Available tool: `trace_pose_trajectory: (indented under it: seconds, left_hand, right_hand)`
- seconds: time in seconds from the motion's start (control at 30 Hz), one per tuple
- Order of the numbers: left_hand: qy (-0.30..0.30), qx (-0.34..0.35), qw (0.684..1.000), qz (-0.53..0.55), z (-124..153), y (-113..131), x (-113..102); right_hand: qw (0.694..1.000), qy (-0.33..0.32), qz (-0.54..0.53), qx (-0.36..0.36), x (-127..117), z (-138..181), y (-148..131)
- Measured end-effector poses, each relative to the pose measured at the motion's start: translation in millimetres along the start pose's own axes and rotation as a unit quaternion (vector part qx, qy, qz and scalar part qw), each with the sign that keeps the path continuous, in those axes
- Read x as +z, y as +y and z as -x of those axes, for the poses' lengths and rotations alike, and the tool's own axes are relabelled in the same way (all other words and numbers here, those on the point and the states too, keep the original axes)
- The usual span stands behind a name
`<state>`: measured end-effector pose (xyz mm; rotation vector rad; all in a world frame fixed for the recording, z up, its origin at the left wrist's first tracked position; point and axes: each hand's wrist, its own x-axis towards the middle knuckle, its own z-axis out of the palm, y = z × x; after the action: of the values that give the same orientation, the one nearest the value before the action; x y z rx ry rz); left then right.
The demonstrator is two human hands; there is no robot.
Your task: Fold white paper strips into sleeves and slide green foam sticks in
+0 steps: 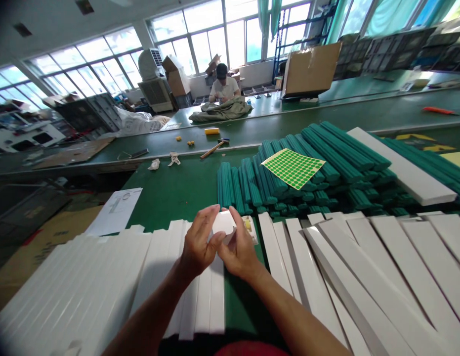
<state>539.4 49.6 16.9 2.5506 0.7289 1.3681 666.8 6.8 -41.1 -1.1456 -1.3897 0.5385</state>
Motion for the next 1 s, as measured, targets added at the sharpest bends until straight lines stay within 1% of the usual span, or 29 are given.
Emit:
trace_pose_trajectory:
  seconds: [0.07, 0.13, 0.23, 0.33, 0.4, 0.47, 0.63, 0.77, 0.9, 1.0]
  left_hand:
    - [-0.010, -0.006, 1.000, -0.007, -2.2, -0.9, -4.2]
    - [-0.015, -0.018, 1.000, -0.014, -3.5, -1.3, -8.1]
    - [-0.035, -0.041, 0.998, -0.022, -4.7, 0.1, -14.2]
    - [-0.073, -0.059, 0.995, -0.029, -6.5, 4.2, -20.1]
    - [-0.089, -0.060, 0.994, -0.038, -8.6, 7.5, -23.1]
    - [-0.097, -0.051, 0.992, -0.056, -11.2, 10.8, -24.5]
    - [-0.116, -0.004, 0.981, -0.157, -14.3, 14.6, -20.8]
    - [-0.131, 0.025, 0.972, -0.193, -8.4, 13.0, -14.4]
    - [-0.126, 0.065, 0.959, -0.247, 0.0, 9.3, -11.2]
    - [-0.156, 0.097, 0.945, -0.270, 3.7, 5.1, -12.7]
  right_hand:
    - [0.997, 0.032, 0.073, -0.020, 5.6, -0.8, -0.8]
    - [0.992, 0.046, 0.105, -0.044, 10.4, -2.9, -2.5]
    - [0.992, 0.030, 0.105, -0.067, 13.1, -5.7, -4.6]
    - [0.993, 0.010, 0.093, -0.072, 11.5, -7.4, -4.4]
    - [0.994, -0.004, 0.085, -0.073, 10.5, -7.9, -3.1]
    - [0.994, -0.013, 0.077, -0.079, 10.6, -8.2, -1.4]
    - [0.992, -0.020, 0.078, -0.098, 12.7, -10.3, 1.8]
    - [0.989, -0.030, 0.068, -0.125, 11.9, -11.9, 3.6]
    - [0.989, -0.041, 0.063, -0.124, 11.3, -10.9, 4.6]
    - [0.989, -0.049, 0.068, -0.121, 12.2, -12.7, 1.8]
